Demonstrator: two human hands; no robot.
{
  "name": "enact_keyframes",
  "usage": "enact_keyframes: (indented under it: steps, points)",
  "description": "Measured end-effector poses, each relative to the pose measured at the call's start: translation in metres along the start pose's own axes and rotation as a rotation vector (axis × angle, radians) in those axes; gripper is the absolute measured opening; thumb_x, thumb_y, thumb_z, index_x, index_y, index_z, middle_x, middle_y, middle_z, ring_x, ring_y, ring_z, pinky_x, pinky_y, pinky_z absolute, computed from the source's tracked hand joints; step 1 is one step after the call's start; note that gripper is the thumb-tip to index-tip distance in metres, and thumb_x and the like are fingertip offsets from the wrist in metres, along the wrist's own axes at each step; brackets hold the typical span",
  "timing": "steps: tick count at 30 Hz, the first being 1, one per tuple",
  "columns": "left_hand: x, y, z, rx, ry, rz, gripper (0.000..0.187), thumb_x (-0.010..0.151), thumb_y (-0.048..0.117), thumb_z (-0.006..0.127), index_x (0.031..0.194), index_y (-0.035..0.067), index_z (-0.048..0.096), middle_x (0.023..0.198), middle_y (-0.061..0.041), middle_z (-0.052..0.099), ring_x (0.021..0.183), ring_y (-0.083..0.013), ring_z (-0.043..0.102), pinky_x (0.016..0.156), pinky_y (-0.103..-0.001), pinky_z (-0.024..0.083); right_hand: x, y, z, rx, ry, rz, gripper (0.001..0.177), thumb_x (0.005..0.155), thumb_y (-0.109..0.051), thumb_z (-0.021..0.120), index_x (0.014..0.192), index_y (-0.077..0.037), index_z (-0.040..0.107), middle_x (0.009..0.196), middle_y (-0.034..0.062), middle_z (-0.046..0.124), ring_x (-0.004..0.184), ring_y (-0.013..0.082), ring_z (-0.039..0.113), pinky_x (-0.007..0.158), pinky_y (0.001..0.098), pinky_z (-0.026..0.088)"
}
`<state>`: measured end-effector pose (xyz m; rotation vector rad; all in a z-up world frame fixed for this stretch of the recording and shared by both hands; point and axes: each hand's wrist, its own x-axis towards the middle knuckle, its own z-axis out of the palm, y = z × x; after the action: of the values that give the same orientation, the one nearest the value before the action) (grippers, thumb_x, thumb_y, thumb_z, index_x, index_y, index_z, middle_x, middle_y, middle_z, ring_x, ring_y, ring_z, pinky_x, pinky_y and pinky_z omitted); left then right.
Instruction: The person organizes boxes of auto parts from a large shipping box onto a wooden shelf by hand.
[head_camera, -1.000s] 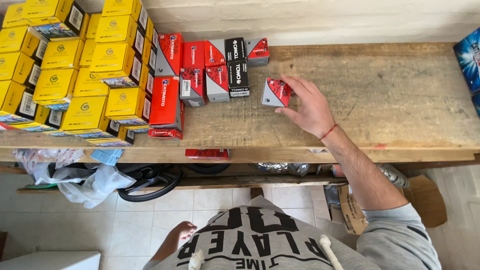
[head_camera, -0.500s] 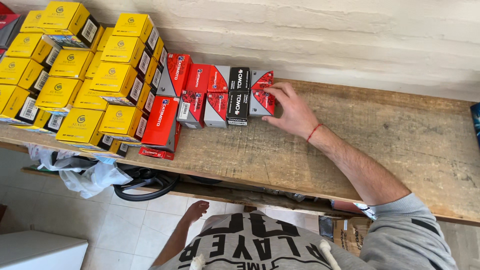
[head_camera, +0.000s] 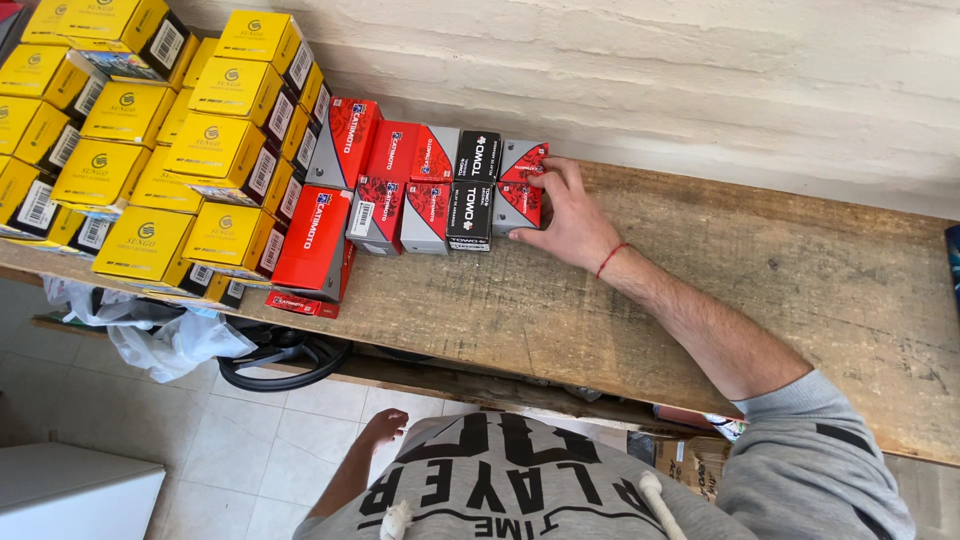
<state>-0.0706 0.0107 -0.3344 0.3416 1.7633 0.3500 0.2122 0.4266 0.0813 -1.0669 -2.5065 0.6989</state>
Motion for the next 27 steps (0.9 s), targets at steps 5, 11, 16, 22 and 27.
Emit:
enact_keyframes:
  steps: [5,11,16,22,27]
  points:
    - [0.003,0.013,0.006,-0.059,-0.002,0.116,0.042,0.104,0.036,0.078,0.137,0.01,0.079,0.129,-0.017,0.08,0.108,-0.0309,0.076,0.085,-0.038,0.058,-0.009,-0.014,0.004,-0.011,0.036,0.067,0.087,0.079,-0.046,0.098,0.148,-0.008,0.058,0.162,0.0104,0.039,0.123,0.042,0.071,0.101,0.0561,0.065]
    - [0.022,0.004,-0.002,-0.03,-0.017,0.228,0.049,0.105,0.038,0.079,0.144,0.009,0.076,0.134,-0.027,0.078,0.117,-0.0387,0.078,0.09,-0.042,0.063,-0.03,-0.057,-0.033,0.059,0.071,0.096,0.093,0.081,-0.041,0.099,0.159,-0.017,0.054,0.162,0.0132,0.037,0.124,0.0527,0.07,0.109,0.0636,0.061]
    - [0.024,-0.01,-0.023,0.051,-0.088,0.216,0.051,0.105,0.042,0.08,0.145,0.011,0.075,0.137,-0.028,0.077,0.12,-0.0399,0.079,0.091,-0.043,0.065,-0.061,-0.058,-0.037,0.124,0.213,-0.014,0.063,0.096,-0.032,0.093,0.15,-0.014,0.065,0.155,0.0151,0.049,0.105,0.037,0.08,0.09,0.0441,0.068]
    - [0.028,-0.029,-0.053,0.165,-0.125,0.218,0.046,0.105,0.041,0.079,0.143,0.014,0.077,0.135,-0.025,0.079,0.121,-0.0395,0.08,0.09,-0.044,0.066,-0.157,-0.056,0.042,0.272,0.334,-0.371,0.017,0.1,-0.006,0.081,0.116,-0.009,0.084,0.114,0.011,0.077,0.087,0.0256,0.08,0.078,0.0375,0.069]
    - [0.024,-0.033,-0.089,0.351,-0.228,0.213,0.05,0.107,0.039,0.076,0.149,0.012,0.073,0.143,-0.028,0.075,0.131,-0.0431,0.075,0.103,-0.049,0.063,-0.258,-0.074,0.16,-0.088,0.501,-0.283,0.01,0.102,-0.022,0.076,0.11,-0.02,0.082,0.109,-0.0008,0.08,0.087,0.0214,0.081,0.075,0.031,0.066]
